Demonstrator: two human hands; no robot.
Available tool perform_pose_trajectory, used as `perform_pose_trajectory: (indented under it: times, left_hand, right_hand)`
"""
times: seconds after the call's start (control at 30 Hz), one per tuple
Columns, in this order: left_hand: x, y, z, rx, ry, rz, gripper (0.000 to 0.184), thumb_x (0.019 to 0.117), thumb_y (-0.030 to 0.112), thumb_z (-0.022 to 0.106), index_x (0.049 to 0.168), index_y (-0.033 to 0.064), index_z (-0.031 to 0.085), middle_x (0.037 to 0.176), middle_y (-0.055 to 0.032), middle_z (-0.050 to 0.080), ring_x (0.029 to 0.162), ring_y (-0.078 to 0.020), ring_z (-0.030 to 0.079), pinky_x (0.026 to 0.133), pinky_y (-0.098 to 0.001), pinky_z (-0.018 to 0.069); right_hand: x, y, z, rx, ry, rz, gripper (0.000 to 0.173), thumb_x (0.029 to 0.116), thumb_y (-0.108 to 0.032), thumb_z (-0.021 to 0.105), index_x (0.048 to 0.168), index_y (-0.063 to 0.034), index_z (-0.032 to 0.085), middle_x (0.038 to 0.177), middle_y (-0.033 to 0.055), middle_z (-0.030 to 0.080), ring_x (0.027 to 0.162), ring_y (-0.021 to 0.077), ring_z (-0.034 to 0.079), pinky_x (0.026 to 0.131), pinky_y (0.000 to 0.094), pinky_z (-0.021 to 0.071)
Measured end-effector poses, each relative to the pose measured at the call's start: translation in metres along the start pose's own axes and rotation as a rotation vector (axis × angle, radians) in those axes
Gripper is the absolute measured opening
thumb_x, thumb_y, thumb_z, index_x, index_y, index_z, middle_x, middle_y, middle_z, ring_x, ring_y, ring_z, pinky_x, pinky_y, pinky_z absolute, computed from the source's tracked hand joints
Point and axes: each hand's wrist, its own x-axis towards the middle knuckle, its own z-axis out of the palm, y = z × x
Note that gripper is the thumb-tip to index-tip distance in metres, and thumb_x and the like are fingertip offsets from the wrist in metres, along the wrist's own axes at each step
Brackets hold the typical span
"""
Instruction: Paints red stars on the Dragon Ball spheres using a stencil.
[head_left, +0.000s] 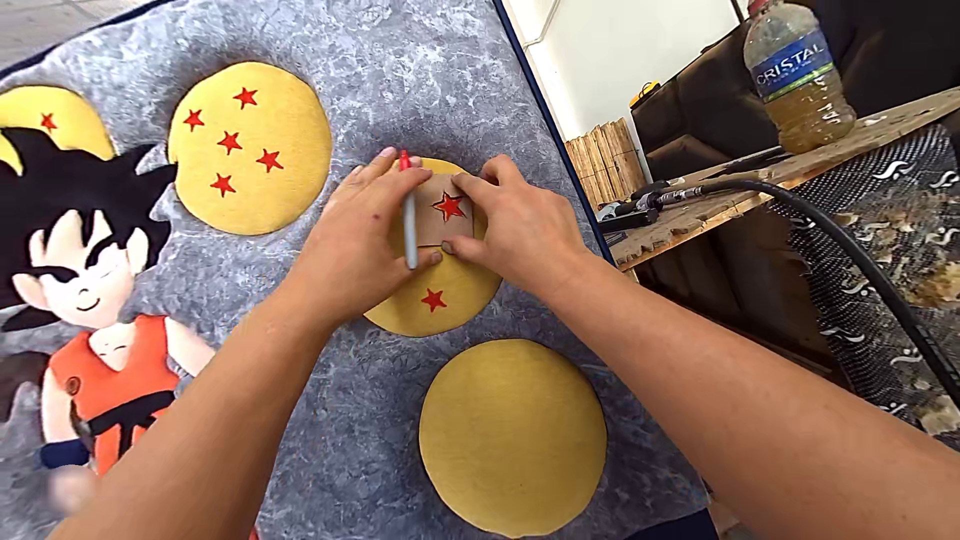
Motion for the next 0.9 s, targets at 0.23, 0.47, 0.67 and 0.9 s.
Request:
perform_pose_trajectory:
  times: [0.23,0.47,0.67,0.9]
  left_hand:
    - [-0.008,0.002,-0.018,-0.033,0.091,0.091,0.071,0.0812,0.027,0.084,0.143,0.0092,0.056,0.139,-0.0154,0.061,0.133,-0.0341,0.055,0.114,-0.0556,0.0408]
    - [-0.072,0.018,0.01,-0.108,0.197,0.148,0.064,0.084,0.035,0.08,0.138,0.0088,0.057,0.144,-0.013,0.061,0.137,-0.031,0.054,0.113,-0.0529,0.0438]
    - [-0.055,0.031,0.022,-0.118,0.178,0.139,0.06,0.0861,0.031,0.08,0.137,0.007,0.059,0.145,-0.0114,0.06,0.14,-0.0298,0.052,0.115,-0.0499,0.0432]
    - [-0.075,0.007,-0.009,-0.097,0.241,-0.085,0.073,0.0844,0.038,0.081,0.143,0.007,0.051,0.144,-0.0164,0.06,0.134,-0.0305,0.056,0.113,-0.0509,0.0434]
  right_hand:
    - [-0.012,0.027,0.0,0.309,0.187,-0.102,0.074,0.0877,-0.056,0.075,0.151,-0.0241,0.055,0.129,0.0093,0.062,0.088,0.0213,0.069,0.068,0.0423,0.0598]
    - [-0.012,0.047,-0.005,0.73,0.277,0.02,0.035,0.098,-0.025,0.069,0.13,-0.0114,0.068,0.091,-0.0015,0.067,0.074,0.0075,0.061,0.066,0.0245,0.0523]
    - [-0.011,0.047,-0.003,0.735,0.27,0.034,0.029,0.0985,-0.02,0.067,0.126,-0.0111,0.07,0.088,-0.0026,0.067,0.071,0.0062,0.06,0.064,0.0231,0.0515]
    - [-0.012,0.047,-0.002,0.744,0.298,0.033,0.026,0.0995,-0.019,0.065,0.123,-0.0097,0.071,0.087,-0.0025,0.068,0.073,0.0057,0.062,0.066,0.0237,0.0528]
